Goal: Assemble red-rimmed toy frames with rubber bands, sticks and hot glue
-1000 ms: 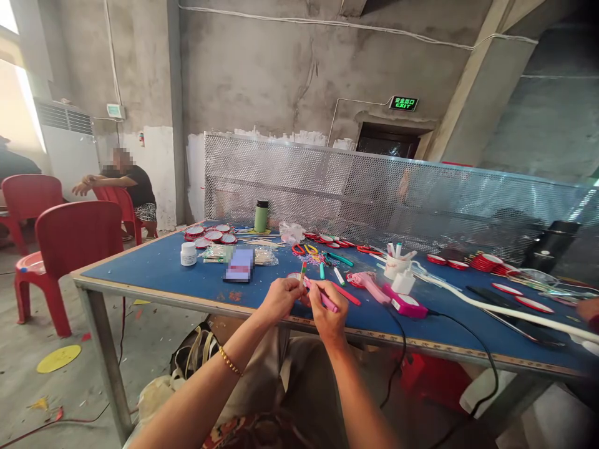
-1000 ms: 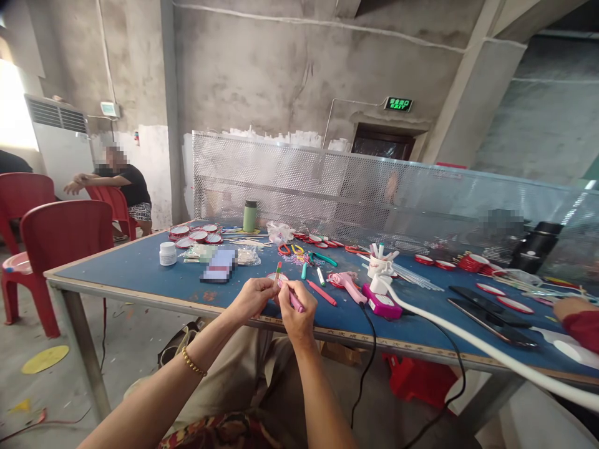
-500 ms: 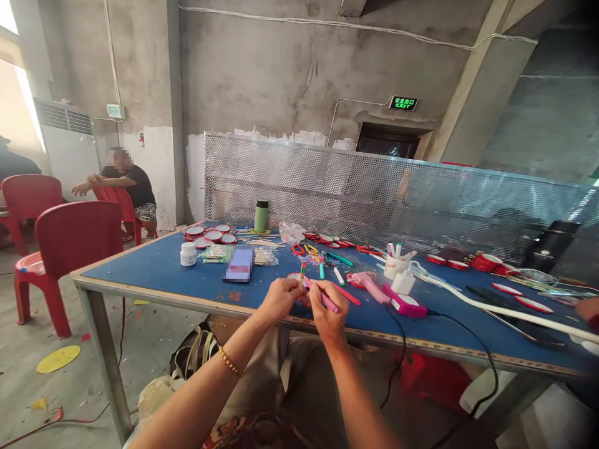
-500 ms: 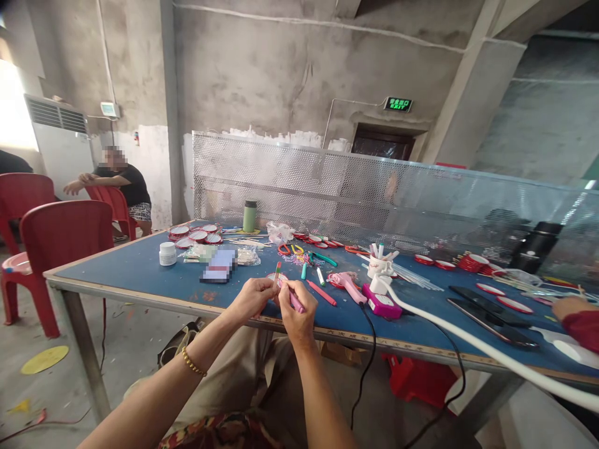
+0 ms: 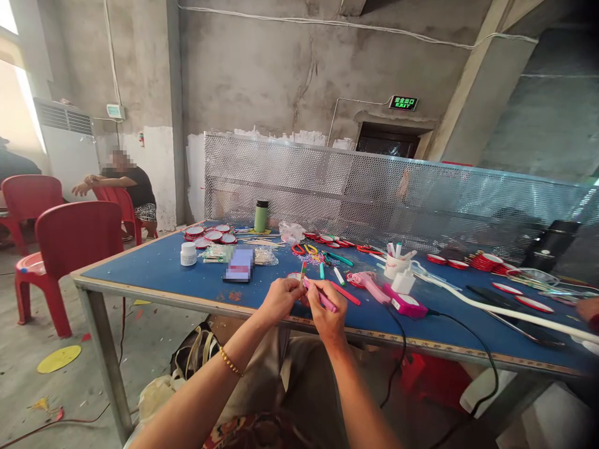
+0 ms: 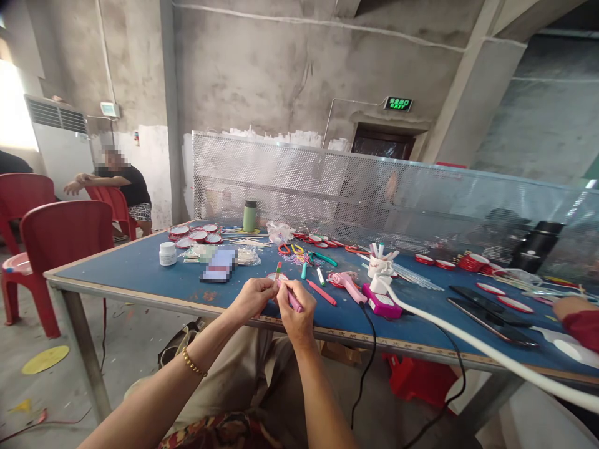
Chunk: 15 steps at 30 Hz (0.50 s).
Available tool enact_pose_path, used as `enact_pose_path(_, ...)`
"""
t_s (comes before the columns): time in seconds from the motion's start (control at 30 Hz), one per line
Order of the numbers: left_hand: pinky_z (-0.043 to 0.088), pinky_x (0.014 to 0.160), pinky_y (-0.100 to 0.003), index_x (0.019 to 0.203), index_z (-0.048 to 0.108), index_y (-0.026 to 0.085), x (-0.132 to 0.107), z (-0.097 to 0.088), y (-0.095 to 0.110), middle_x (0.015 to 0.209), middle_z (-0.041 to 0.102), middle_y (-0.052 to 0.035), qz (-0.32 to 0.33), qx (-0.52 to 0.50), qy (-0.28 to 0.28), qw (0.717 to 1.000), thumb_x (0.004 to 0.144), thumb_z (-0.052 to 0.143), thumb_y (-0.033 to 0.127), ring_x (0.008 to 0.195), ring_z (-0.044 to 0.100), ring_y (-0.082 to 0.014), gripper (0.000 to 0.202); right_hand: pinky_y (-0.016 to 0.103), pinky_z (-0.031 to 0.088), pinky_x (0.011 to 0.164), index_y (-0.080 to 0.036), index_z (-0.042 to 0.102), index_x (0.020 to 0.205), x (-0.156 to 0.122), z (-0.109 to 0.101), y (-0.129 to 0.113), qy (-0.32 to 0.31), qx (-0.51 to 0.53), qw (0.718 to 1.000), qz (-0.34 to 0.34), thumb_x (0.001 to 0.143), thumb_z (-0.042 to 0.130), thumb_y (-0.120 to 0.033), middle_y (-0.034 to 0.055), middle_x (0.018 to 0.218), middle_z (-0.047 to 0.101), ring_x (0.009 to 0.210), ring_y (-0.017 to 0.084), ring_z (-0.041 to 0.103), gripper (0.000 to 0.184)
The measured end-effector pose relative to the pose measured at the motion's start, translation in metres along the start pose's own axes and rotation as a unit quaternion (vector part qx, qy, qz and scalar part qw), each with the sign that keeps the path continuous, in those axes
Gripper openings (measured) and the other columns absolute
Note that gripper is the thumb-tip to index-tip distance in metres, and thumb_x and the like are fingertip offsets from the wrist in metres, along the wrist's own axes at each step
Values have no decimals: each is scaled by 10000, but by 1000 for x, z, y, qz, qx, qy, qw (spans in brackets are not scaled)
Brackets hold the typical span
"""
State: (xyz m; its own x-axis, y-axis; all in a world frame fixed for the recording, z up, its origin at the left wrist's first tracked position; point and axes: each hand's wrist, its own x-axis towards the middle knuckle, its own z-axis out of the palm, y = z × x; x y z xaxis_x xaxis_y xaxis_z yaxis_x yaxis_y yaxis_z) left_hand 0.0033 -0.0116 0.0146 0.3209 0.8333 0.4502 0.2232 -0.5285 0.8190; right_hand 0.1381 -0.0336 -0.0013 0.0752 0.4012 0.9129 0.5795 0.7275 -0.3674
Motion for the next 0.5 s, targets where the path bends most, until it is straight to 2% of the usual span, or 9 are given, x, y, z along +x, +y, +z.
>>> enact_pose_path(0.23,377,584,-198,607,644,156,-2,-1,3,486,518,37,-9,-11,-9,1000,857,478,320,538,517,-116,341,260,453,599,-183,646,795,0,2,4,7,-4,1000,0,907,551,-217,19,696,653,602,145,579,151)
enact_pose_path(0.5,398,609,-197,618,668,159,0,-1,0,519,564,25,-4,-18,-10,1000,839,491,326,575,544,-125,328,251,452,578,-185,639,798,-1,0,-1,27,10,1000,13,906,558,-226,0,664,626,573,134,555,141)
